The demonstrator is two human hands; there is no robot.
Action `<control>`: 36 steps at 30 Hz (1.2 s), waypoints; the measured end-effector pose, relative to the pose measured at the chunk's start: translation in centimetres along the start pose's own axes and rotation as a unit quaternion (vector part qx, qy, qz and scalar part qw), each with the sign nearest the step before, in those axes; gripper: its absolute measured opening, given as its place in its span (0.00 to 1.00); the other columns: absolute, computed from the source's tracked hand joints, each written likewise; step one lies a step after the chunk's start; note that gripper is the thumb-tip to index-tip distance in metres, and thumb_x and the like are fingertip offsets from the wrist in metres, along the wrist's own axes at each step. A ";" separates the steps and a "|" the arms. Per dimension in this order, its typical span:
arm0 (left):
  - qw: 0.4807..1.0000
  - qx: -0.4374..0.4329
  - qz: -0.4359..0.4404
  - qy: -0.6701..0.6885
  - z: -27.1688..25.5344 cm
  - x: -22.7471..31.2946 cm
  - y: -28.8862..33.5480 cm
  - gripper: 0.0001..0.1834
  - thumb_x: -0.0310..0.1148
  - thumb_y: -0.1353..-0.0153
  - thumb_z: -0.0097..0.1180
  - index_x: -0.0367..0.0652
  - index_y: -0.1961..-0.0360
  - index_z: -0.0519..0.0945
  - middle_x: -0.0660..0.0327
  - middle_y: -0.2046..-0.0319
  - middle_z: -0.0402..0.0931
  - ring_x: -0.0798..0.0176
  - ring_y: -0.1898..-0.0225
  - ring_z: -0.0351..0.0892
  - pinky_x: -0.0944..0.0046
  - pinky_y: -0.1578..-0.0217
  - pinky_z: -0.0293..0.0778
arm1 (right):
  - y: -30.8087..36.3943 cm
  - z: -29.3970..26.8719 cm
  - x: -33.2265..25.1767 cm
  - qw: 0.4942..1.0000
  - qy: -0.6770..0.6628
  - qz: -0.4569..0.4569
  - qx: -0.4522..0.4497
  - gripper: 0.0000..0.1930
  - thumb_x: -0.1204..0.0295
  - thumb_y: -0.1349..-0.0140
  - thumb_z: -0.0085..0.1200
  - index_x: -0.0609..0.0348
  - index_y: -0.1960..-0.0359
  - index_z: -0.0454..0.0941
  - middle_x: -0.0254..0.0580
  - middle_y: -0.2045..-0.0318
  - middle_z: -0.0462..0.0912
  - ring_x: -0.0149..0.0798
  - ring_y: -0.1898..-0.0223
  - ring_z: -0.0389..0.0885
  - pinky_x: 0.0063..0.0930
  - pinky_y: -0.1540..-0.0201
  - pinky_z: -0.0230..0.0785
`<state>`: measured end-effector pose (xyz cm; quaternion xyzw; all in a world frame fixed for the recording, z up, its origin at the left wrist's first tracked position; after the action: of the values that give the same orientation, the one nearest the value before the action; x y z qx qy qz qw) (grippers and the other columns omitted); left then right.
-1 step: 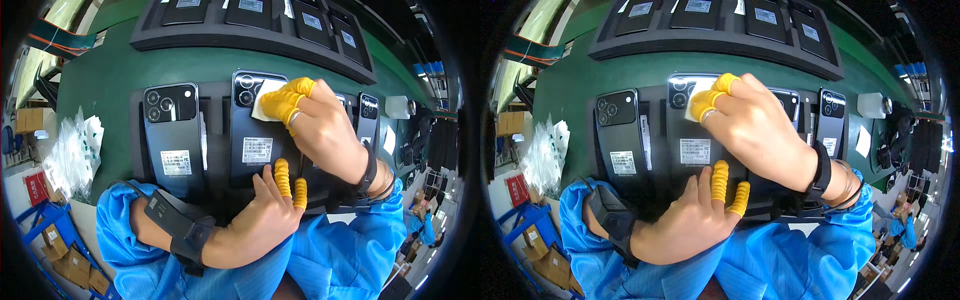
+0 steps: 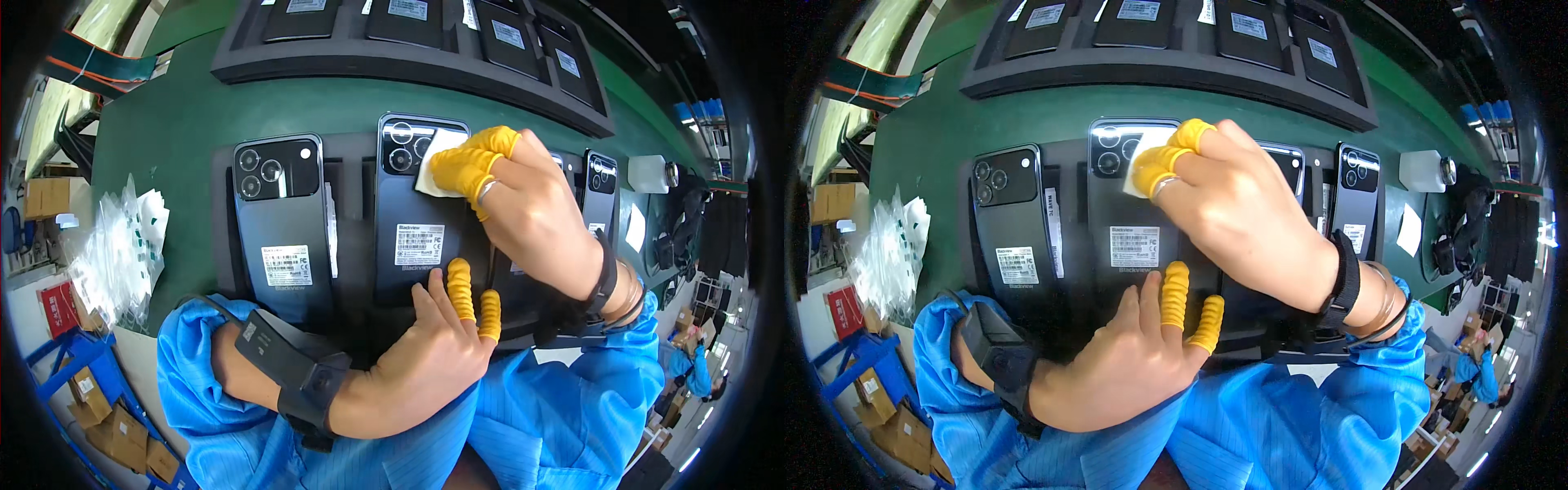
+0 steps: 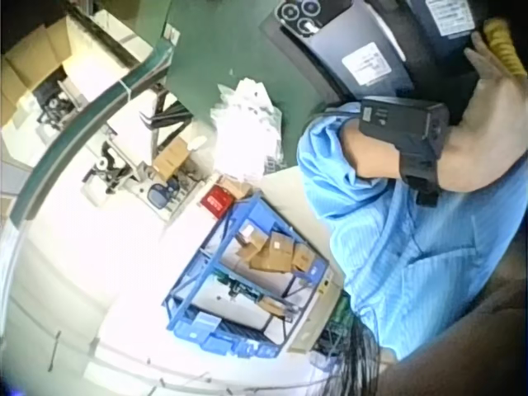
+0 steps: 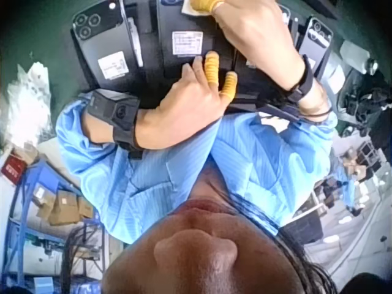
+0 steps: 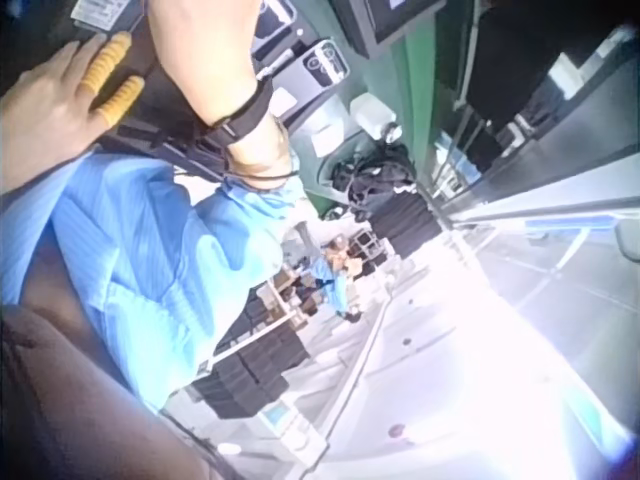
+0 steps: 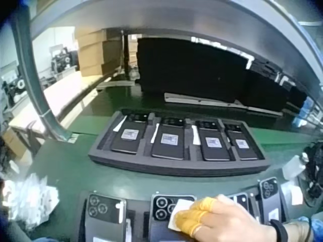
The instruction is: Cleaning the rear casing and camera lenses of several smartphones with a cloth and cleaning solvent.
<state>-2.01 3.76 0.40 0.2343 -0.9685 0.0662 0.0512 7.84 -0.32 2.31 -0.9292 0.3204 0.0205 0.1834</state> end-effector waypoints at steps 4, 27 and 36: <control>1.000 -0.003 0.011 -0.016 0.2 0.0 0.1 0.19 0.36 0.47 0.56 0.39 0.55 0.79 0.37 0.70 0.80 0.39 0.64 0.82 0.56 0.66 0.79 | 1.9 -0.3 1.8 0.995 0.005 0.079 -0.061 0.16 0.86 0.62 0.59 0.64 0.66 0.80 0.45 0.68 0.82 0.50 0.63 0.79 0.40 0.56 0.70; 0.999 -0.030 0.039 -0.024 0.2 0.1 0.1 0.22 0.34 0.46 0.52 0.38 0.49 0.77 0.30 0.59 0.77 0.40 0.64 0.82 0.59 0.63 0.80 | 2.1 -2.3 5.1 0.985 -0.080 0.085 0.129 0.10 0.85 0.56 0.58 0.65 0.68 0.80 0.47 0.65 0.84 0.50 0.62 0.81 0.37 0.55 0.73; 0.998 -0.042 0.034 -0.015 0.2 0.1 0.1 0.21 0.32 0.45 0.52 0.38 0.49 0.77 0.31 0.59 0.77 0.39 0.62 0.82 0.59 0.62 0.79 | 1.8 0.3 4.4 0.986 -0.056 0.102 0.120 0.11 0.82 0.55 0.58 0.65 0.66 0.81 0.48 0.77 0.78 0.53 0.71 0.78 0.40 0.62 0.71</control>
<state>-2.16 3.73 0.20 0.2003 -0.9785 0.0238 0.0439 10.25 -4.10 0.80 -0.8603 0.4028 0.0521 0.3080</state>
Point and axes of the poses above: each hand's wrist, its own y-axis away from the middle knuckle, its own z-axis out of the palm, x = y × z, the point moved 8 cm from there along -y, towards the middle knuckle
